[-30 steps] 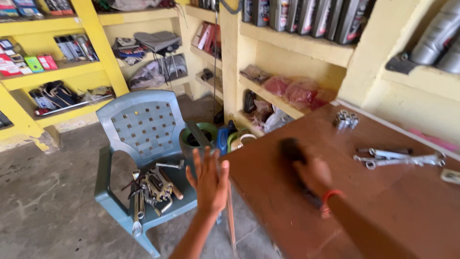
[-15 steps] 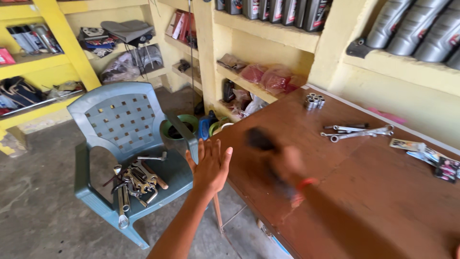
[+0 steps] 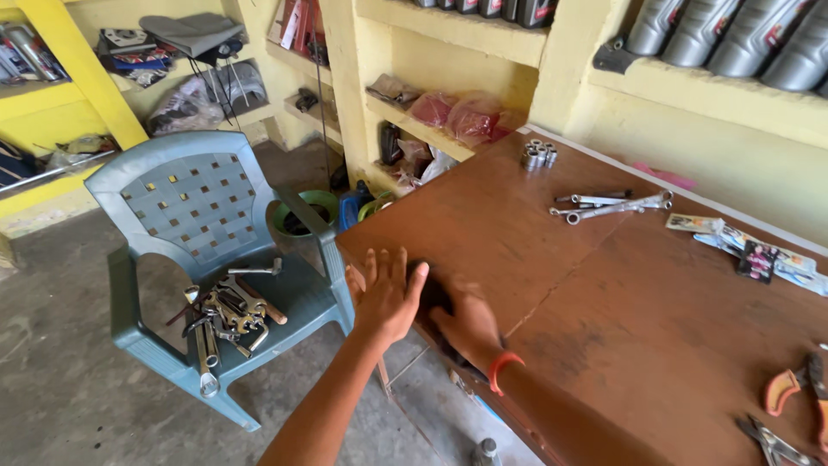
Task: The person wipes several metal tools, including socket bits and wrenches, with a dark cloth on a wooden workbench. The person also wipes the workbench surface and moves small packets aside while cleaning.
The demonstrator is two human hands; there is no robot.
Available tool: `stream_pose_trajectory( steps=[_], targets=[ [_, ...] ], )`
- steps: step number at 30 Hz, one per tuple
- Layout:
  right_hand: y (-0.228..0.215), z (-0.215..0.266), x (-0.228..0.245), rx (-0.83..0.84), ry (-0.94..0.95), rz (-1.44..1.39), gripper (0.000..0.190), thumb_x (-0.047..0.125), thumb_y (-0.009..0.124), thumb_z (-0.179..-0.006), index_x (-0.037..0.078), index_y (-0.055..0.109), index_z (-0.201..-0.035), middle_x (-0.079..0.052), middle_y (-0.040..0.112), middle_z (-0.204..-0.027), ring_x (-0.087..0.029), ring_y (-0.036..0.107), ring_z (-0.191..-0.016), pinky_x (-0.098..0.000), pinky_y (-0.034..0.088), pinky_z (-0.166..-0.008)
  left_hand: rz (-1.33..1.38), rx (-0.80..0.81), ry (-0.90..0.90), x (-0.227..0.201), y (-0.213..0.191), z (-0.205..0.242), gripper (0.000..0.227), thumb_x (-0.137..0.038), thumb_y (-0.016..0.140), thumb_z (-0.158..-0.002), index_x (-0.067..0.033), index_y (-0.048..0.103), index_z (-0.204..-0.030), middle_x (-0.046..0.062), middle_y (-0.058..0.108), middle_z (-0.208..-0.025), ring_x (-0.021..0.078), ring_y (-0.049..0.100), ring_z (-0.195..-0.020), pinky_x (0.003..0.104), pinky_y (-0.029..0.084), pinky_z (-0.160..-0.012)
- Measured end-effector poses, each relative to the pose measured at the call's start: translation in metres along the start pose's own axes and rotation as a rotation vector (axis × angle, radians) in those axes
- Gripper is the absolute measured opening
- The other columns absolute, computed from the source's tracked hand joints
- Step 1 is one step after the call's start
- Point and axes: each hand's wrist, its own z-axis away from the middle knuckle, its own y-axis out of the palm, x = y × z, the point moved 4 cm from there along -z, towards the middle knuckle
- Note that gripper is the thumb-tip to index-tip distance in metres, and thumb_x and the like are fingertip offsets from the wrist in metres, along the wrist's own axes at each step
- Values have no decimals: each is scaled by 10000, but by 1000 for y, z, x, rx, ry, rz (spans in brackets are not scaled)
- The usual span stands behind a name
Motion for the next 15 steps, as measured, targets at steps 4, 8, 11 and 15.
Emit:
stream_pose_trajectory(
  steps=[4, 8, 11, 15],
  targets=[
    [-31, -4, 0, 151, 82, -249, 634, 127, 685, -786, 184, 575, -1408, -128, 723, -1246, -306, 703, -1137, -399, 526, -999, 93, -13, 13, -7, -4, 3, 826, -680, 133, -982, -147, 273, -1598, 180, 276, -1633, 340, 89, -1554, 634, -47, -1201],
    [-113, -2, -54, -95, 214, 11, 632, 136, 680, -808, 202, 561, -1425, -157, 697, -1249, -358, 672, -1130, -446, 535, -947, 34, 71, 60, -15, -5, 7, 830, -692, 138, -976, -146, 269, -1587, 170, 238, -1648, 332, 60, -1565, 631, -62, -1201],
    [-109, 22, -78, -99, 291, 189, 649, 181, 699, -827, 125, 514, -1447, -233, 661, -1179, -432, 644, -1068, -495, 529, -906, -9, 95, 68, -22, 3, 14, 849, -710, 141, -967, -135, 275, -1578, 176, 225, -1651, 338, 39, -1571, 625, -60, -1200],
    [-57, 56, -43, -335, -59, 291, 647, 155, 711, -705, 30, 559, -1321, -218, 636, -1182, -410, 565, -1060, -493, 466, -928, -34, 62, 36, -34, 11, 10, 873, -711, 137, -968, -110, 268, -1588, 204, 230, -1639, 360, 46, -1563, 618, -47, -1202]
  ],
)
